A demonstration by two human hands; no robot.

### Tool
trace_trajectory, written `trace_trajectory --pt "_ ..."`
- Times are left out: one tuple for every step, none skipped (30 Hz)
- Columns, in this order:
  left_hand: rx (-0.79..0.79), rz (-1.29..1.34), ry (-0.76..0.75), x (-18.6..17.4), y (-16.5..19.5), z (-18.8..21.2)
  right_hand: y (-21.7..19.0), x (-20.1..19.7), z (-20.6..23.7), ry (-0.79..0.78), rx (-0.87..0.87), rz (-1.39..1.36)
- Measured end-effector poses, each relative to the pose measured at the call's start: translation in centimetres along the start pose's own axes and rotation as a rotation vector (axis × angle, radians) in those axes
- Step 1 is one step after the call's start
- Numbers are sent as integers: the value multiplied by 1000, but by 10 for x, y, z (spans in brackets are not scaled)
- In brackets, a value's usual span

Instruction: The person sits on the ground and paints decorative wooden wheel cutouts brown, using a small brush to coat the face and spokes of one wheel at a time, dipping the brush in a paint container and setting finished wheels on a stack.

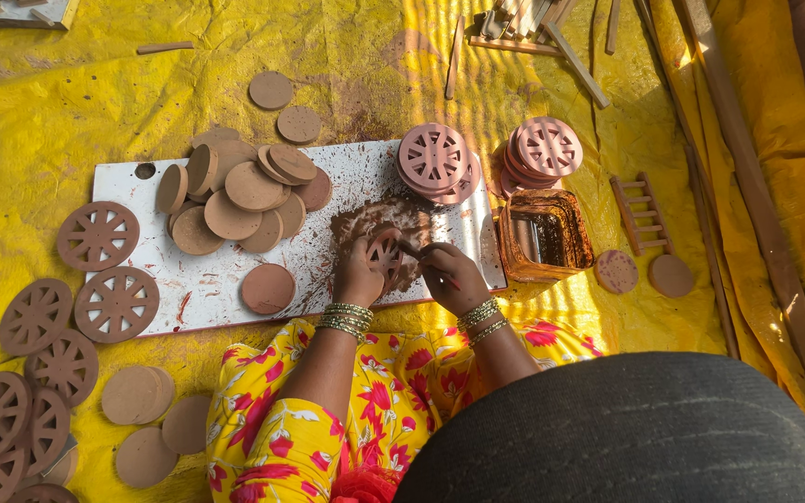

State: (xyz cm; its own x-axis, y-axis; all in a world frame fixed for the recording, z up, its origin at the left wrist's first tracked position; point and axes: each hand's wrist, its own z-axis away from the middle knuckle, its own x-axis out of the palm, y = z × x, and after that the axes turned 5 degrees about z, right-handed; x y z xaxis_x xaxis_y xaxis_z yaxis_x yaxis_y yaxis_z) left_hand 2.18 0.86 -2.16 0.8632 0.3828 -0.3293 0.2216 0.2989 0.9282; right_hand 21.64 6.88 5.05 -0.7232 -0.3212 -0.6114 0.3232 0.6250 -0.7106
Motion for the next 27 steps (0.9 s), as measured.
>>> trace_trajectory --pt "-43 -54 -11 0 -2 -1 0 -1 1 -24 -75 12" --pt "-87 -108 -21 -1 -3 -2 1 0 1 -48 -151 24" --pt "-131 -162 -31 -2 -3 -3 1 1 1 -72 -228 34" --pt "-124 -185 -29 -2 -3 -2 1 3 1 -61 -205 38" --pt "-116 -207 -28 -3 -2 -2 1 6 0 -49 -182 44" --pt "-106 -229 -28 -3 -1 -2 1 8 -1 -34 -159 51" --pt "-94 -204 -10 -3 0 -2 1 9 -2 -24 -116 21" --pt "-80 -180 10 -4 1 -1 0 9 -3 -14 -74 -10" --pt "-66 -157 31 -4 2 -1 1 9 -3 -2 -34 -42" --pt "-71 -193 54 -5 2 -1 0 9 -3 8 -44 -41" --pt "-75 -229 76 -6 2 -2 -1 8 -2 20 -53 -38" --pt "-80 -265 96 -7 2 -2 -2 7 -1 31 -60 -36" --pt "-95 -256 72 -9 1 -3 -3 7 0 31 -50 -44" --pt "-113 -247 47 -11 1 -4 -4 7 0 29 -38 -53" --pt "-130 -238 23 -13 1 -4 -5 8 0 29 -27 -62" --pt "-129 -239 15 -13 0 -2 -7 10 0 32 -28 -50" --pt "-127 -239 9 -13 1 -1 -8 13 -1 36 -31 -38" --pt "-120 -240 4 -14 3 -2 -9 16 -3 44 -38 -25" --pt "-106 -238 4 -16 4 -2 -9 17 -5 89 -4 -73" --pt "-91 -235 5 -18 6 -1 -10 18 -7 135 29 -121" --pt "-77 -231 7 -20 8 -2 -10 18 -9 178 61 -168" --pt "-115 -234 9 -20 10 -1 -8 17 -9 175 69 -146" --pt "-154 -236 11 -20 12 -1 -6 15 -8 171 77 -124" --pt "-192 -239 12 -21 13 -1 -5 14 -7 169 85 -101" --pt "-197 -226 10 -22 14 -1 -4 12 -6 154 85 -124" --pt "-205 -211 6 -22 15 -1 -4 11 -5 137 86 -146" --pt "-213 -198 2 -22 15 0 -4 11 -4 121 89 -168"
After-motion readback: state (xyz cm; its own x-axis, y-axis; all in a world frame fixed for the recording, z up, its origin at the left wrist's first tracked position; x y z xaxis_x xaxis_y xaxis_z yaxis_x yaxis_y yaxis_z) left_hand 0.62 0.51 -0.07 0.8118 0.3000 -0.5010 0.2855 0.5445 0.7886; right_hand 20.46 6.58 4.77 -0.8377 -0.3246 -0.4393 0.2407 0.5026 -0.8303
